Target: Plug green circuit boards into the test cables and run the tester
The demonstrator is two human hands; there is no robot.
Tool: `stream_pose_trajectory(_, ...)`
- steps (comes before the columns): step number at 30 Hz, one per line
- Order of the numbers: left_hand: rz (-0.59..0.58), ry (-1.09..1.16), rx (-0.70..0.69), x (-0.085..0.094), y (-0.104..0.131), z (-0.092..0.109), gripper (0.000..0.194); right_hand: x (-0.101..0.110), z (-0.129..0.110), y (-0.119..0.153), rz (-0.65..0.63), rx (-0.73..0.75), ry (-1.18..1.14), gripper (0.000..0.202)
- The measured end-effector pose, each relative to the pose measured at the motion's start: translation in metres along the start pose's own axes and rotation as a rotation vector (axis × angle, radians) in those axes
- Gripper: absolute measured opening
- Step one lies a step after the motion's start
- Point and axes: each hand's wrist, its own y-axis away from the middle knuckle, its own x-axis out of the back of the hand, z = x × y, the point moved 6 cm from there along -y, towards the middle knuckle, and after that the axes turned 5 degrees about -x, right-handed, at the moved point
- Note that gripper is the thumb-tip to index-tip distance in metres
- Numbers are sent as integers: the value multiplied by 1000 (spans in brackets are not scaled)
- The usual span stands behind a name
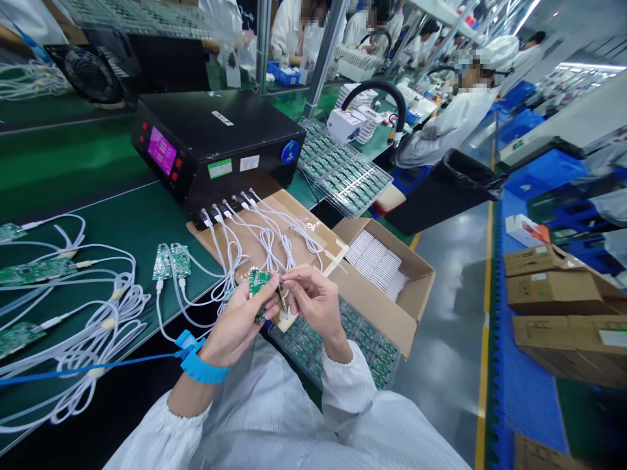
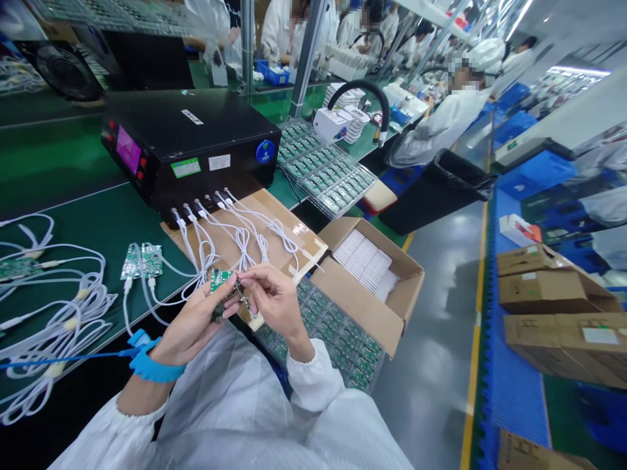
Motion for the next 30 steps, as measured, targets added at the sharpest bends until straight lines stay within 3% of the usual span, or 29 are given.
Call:
stream_pose_trajectory(5,14,35,-21,1,-2,-2,33,-5,-5,3,15,65,62,15)
stream_pose_trajectory(11,85,103,0,8,0,-1,31,13,-2,53,278,327,493,14)
stream_pose_trajectory(17,130,157,-35,19,-2,3,25,18,40,78,149,230,763,14)
stream_pose_trajectory(24,102,148,-63,21,-2,-2,23,28,32,76,278,431,854,22)
stream_pose_trajectory(27,119,79,-85,25,1,-1,27,32,31,76,245,468,914,24)
stream_pose_trajectory(30,216,-53,-196,32,7,10,32,39,33,79,175,508,967,28)
